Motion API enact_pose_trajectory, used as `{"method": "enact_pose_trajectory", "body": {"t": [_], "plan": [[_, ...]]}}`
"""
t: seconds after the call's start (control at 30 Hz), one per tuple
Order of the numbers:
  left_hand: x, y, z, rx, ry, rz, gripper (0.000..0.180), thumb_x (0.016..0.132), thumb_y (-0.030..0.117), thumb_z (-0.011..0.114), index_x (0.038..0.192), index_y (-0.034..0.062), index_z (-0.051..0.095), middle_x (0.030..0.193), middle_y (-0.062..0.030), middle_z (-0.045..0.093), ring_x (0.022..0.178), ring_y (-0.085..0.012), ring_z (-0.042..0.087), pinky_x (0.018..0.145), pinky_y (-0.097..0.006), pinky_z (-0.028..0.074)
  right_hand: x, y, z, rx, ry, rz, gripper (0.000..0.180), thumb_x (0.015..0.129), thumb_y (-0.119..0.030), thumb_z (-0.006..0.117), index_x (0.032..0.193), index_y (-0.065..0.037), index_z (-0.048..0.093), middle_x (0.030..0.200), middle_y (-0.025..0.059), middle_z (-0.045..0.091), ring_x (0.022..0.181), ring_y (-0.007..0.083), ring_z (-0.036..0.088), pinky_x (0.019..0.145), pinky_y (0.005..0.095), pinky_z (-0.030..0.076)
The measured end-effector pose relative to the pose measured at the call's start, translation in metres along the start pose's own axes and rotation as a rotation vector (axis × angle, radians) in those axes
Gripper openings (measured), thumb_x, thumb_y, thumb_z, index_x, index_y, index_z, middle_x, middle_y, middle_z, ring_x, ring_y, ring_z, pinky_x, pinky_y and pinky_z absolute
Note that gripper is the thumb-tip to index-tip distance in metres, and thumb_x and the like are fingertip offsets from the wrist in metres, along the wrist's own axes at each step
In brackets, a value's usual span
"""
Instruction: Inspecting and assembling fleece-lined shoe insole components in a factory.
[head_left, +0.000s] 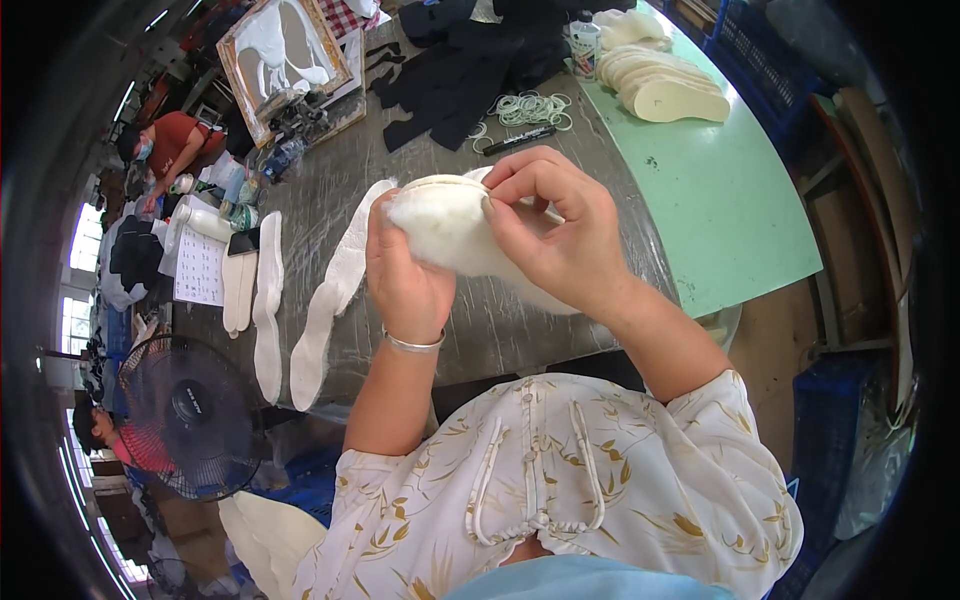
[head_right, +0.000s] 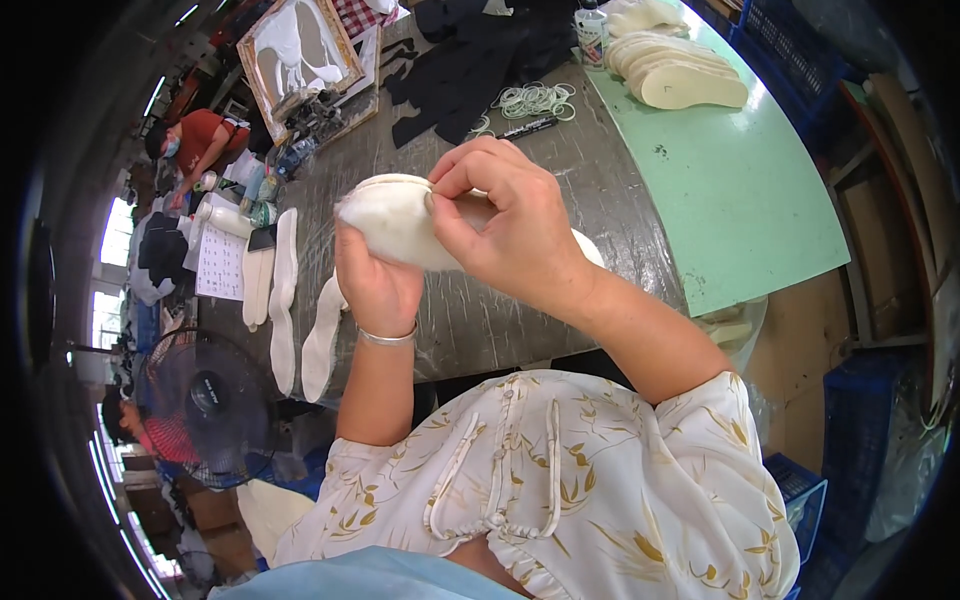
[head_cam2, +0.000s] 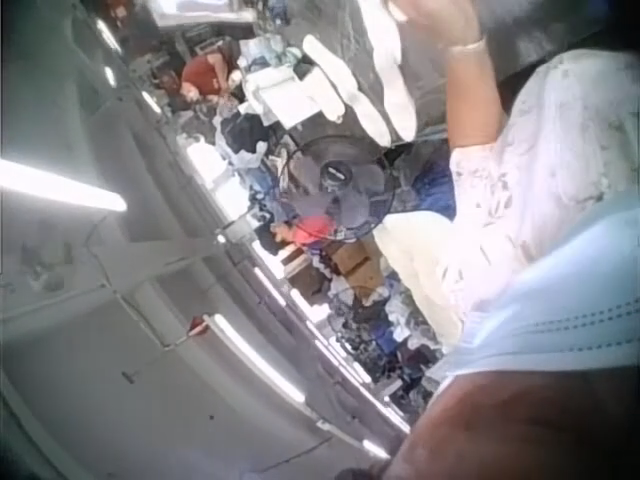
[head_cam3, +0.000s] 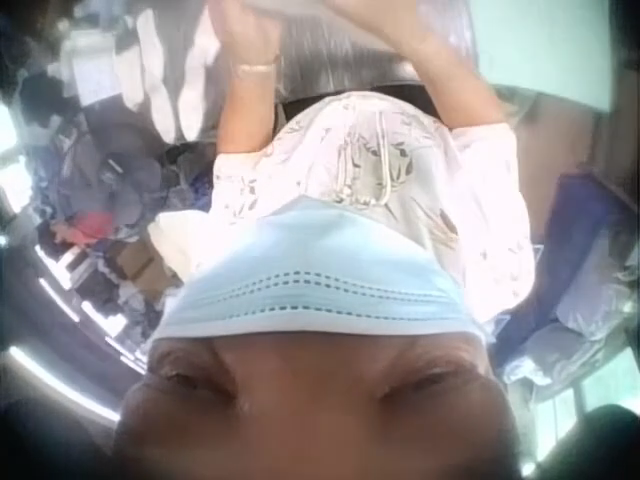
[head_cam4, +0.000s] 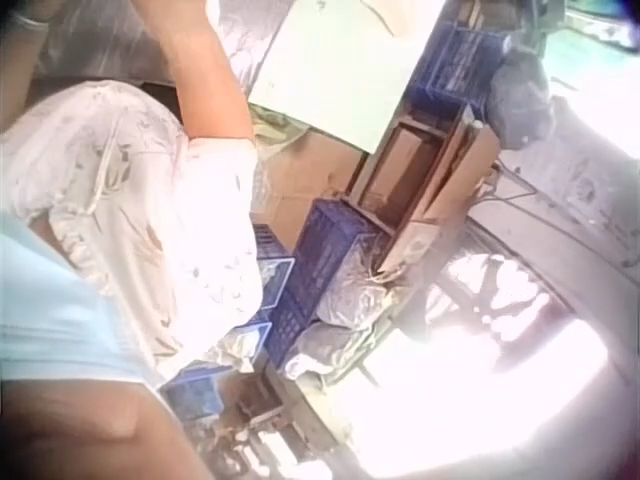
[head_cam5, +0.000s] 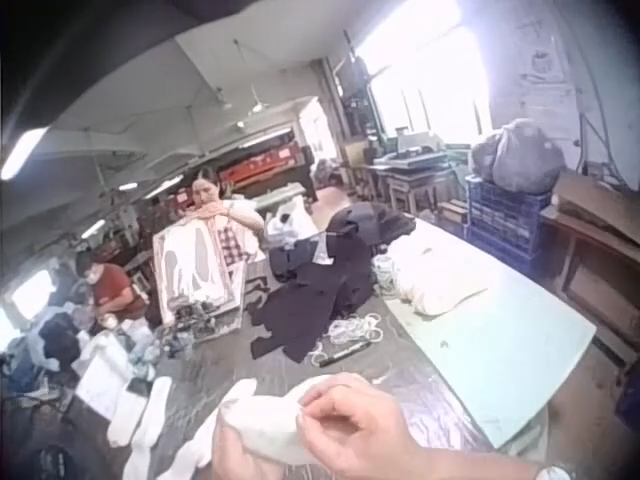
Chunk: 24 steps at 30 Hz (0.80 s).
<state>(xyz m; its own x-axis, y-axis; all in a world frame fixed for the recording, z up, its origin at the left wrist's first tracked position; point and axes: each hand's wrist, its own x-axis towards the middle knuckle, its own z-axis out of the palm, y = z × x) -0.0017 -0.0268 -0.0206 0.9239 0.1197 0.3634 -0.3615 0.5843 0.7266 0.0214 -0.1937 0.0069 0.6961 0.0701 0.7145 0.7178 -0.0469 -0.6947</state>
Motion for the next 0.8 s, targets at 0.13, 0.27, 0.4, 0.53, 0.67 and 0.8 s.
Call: {"method": "enact_pose_trajectory", "body": {"t": [0.13,0.27,0.4,0.53,0.67,0.8], "plan": [[-0.002,0.0,0.004,0.107,-0.06,0.009,0.044,0.099,0.032,0.059,0.127,-0.0012,0.052,0.117,-0.0114,0.062,0.108,-0.0226,0.061,0.097,-0.039,0.048,-0.005,-0.002,0.004,0.018,-0.034,0.058,0.008,0.078,0.001,0.069,0.078,0.001,0.061,0.092,0.0113,0.065,0.082,0.0209,0.065,0.066,0.0306,0.055],[0.002,0.004,0.0,0.258,0.161,-0.101,0.039,0.095,0.023,0.065,0.124,-0.0006,0.054,0.116,-0.0112,0.063,0.107,-0.0234,0.062,0.094,-0.04,0.05,-0.008,0.004,-0.002,0.066,-0.139,0.198,0.013,0.083,-0.006,0.073,0.093,-0.001,0.067,0.09,0.007,0.067,0.082,0.0146,0.065,0.066,0.0273,0.053],[0.013,0.012,-0.014,0.105,0.198,-0.044,0.033,0.094,0.018,0.067,0.119,0.0005,0.055,0.112,-0.0094,0.062,0.104,-0.0219,0.062,0.092,-0.04,0.052,-0.014,0.013,-0.026,0.264,-0.116,0.331,0.017,0.086,-0.007,0.071,0.102,-0.002,0.068,0.097,0.0011,0.068,0.089,0.0103,0.062,0.08,0.0262,0.048],[0.014,0.015,-0.024,0.078,0.188,-0.008,0.03,0.094,0.017,0.066,0.119,0.0029,0.057,0.112,-0.0089,0.063,0.104,-0.0232,0.062,0.094,-0.043,0.051,-0.028,0.015,-0.037,0.053,-0.156,0.191,0.011,0.084,-0.006,0.072,0.094,-0.002,0.07,0.092,0.0064,0.067,0.082,0.0151,0.062,0.076,0.0277,0.049],[0.013,0.012,-0.029,0.066,0.118,-0.008,0.033,0.093,0.02,0.067,0.121,0.0049,0.057,0.114,-0.0092,0.063,0.107,-0.0255,0.061,0.097,-0.046,0.05,-0.035,0.016,-0.034,0.018,-0.105,0.152,0.011,0.082,-0.005,0.073,0.092,-0.002,0.07,0.087,0.0079,0.065,0.08,0.0187,0.065,0.072,0.0295,0.053],[0.011,0.011,-0.033,0.002,0.063,0.021,0.036,0.091,0.02,0.068,0.123,0.0073,0.056,0.118,-0.0095,0.062,0.109,-0.0292,0.06,0.097,-0.049,0.049,-0.036,0.015,-0.032,-0.022,-0.103,0.098,0.013,0.08,-0.001,0.074,0.092,-0.004,0.072,0.089,0.008,0.065,0.08,0.0181,0.064,0.07,0.0278,0.053]]}}
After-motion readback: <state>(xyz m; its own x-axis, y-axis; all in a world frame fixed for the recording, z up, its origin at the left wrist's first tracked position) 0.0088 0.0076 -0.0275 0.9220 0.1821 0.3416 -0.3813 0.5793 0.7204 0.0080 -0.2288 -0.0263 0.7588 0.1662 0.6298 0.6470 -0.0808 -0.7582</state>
